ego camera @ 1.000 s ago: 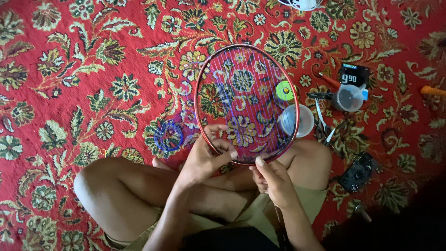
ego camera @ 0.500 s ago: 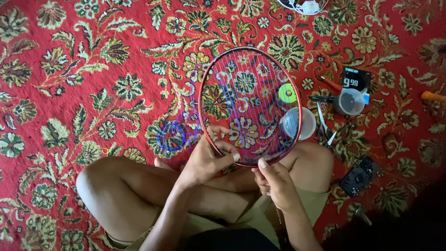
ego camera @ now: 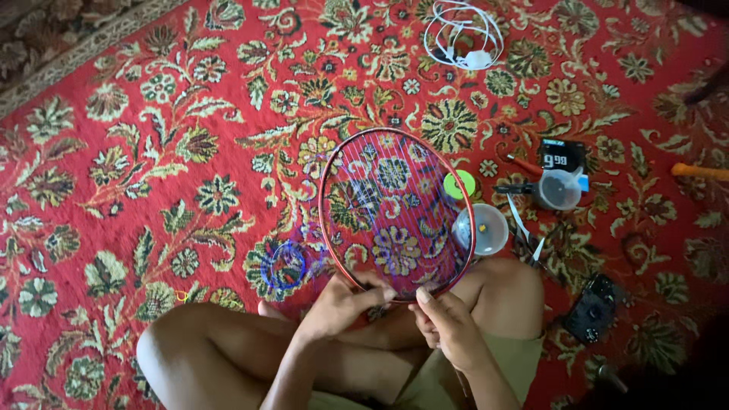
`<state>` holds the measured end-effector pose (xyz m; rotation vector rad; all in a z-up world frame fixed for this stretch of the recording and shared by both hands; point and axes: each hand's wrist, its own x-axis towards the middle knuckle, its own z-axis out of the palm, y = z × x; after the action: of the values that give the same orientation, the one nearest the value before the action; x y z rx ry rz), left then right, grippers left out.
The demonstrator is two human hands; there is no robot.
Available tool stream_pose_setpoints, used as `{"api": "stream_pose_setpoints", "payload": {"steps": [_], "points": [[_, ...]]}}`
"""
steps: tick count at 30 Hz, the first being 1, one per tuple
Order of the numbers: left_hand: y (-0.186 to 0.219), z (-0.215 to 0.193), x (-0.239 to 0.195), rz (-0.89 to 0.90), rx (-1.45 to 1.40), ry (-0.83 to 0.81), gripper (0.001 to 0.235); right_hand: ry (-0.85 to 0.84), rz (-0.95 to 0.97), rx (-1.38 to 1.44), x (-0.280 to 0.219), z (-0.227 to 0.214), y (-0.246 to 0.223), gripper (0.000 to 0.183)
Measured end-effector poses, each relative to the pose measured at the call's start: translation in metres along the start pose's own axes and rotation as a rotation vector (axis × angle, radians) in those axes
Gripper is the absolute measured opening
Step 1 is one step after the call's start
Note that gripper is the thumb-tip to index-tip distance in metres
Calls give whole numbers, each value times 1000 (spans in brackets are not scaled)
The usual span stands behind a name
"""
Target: The person sits on a red carpet and strings a red badminton racket using a purple string. They thread the string through the grommets, pull it tight, and weave it across the frame. Tools and a spool of string are visible on the floor nearby.
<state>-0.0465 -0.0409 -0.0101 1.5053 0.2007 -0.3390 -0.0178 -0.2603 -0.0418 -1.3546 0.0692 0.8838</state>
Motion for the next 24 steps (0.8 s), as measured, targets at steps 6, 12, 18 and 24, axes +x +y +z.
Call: {"api": "stream_pose_setpoints", "payload": {"steps": [6, 12, 18, 24], "points": [[-10, 12, -4, -108, -126, 126, 35, 7, -6, 30, 3, -4, -1, 56], [-43, 52, -18, 113, 142, 639, 56, 138, -86, -55, 1, -8, -10, 50], [-47, 60, -17, 676, 264, 742, 68, 84, -166, -65, 0, -5, -22, 50], [-47, 46, -24, 499, 510, 680, 8, 132, -207, -106, 5, -2, -26, 56]]}}
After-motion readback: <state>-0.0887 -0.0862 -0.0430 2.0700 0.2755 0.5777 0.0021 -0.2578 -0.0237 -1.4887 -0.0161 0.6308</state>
